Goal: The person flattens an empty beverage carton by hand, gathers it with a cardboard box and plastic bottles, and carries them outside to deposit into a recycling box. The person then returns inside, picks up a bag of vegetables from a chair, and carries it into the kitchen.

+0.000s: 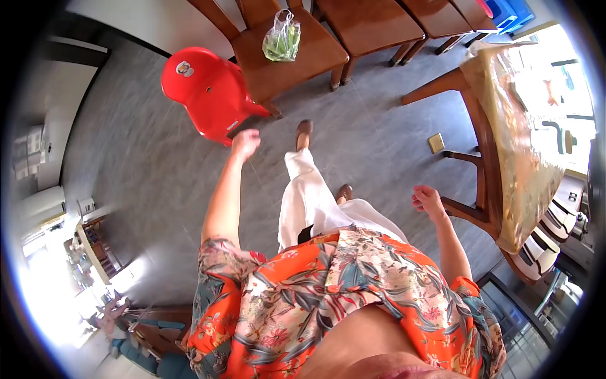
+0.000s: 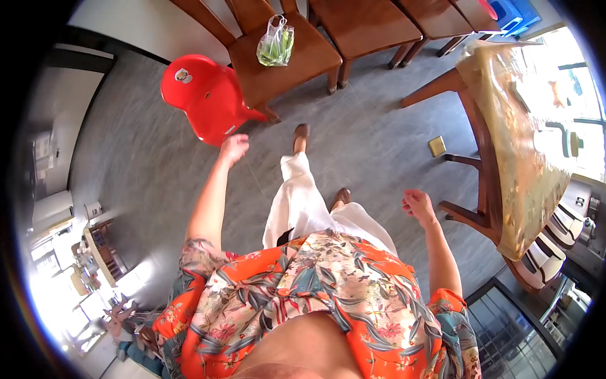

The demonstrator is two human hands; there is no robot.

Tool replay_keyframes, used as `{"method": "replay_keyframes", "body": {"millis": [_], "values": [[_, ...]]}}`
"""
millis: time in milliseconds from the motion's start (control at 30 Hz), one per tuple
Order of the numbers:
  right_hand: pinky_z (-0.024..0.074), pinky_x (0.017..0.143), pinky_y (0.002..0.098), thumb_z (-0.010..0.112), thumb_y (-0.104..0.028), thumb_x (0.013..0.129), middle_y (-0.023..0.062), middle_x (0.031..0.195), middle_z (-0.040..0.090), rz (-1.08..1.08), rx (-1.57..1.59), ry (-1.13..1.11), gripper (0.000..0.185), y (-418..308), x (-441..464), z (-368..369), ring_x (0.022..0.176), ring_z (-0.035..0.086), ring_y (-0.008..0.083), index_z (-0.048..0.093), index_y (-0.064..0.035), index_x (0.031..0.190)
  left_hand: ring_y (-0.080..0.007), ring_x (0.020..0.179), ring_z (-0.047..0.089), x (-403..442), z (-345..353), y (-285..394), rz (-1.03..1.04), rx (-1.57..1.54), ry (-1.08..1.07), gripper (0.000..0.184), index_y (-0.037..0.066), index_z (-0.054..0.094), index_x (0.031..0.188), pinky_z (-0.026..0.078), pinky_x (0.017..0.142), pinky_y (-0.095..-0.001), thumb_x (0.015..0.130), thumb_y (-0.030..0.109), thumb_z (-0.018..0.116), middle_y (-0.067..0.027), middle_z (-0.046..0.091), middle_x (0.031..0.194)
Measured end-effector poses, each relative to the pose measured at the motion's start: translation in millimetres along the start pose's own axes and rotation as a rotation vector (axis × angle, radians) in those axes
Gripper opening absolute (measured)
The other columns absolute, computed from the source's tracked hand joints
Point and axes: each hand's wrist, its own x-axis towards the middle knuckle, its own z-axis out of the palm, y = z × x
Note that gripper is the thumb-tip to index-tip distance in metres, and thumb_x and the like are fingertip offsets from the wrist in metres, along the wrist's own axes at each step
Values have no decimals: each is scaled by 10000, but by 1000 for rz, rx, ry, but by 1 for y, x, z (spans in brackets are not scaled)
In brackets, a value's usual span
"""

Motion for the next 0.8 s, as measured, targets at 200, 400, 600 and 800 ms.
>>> {"method": "replay_keyframes", "body": {"millis": [200,400,600,800], "values": [[436,438,241,513,-222,833,15,695,587,269,-86,-84,194,53,-24,19,575,582,118,584,-78,943,-210,914,588,92,-89,75,153,29,211,434,114,569,1112,450,812,-313,697,231,620,-103,623,953],[457,475,262,503,-193,829,38,769,607,517,49,-23,257,-36,-45,21,621,597,126,555,-60,1042,-271,1028,528,261,-116,201,232,288,276,633,145,442,1241,398,901,-343,649,235,645,-135,546,1127],[478,535,268,495,-197,848,62,809,604,525,109,-123,278,-108,-55,78,667,601,143,534,-27,1065,-302,1170,380,298,-194,225,262,464,538,600,224,327,1301,348,945,-438,748,214,558,-56,368,1328],[465,542,262,500,-196,851,63,817,603,455,135,-107,284,-115,-31,79,676,597,142,529,-9,1063,-269,933,554,294,-175,220,202,564,220,270,144,594,1004,435,789,-387,774,276,545,-83,620,937]]}}
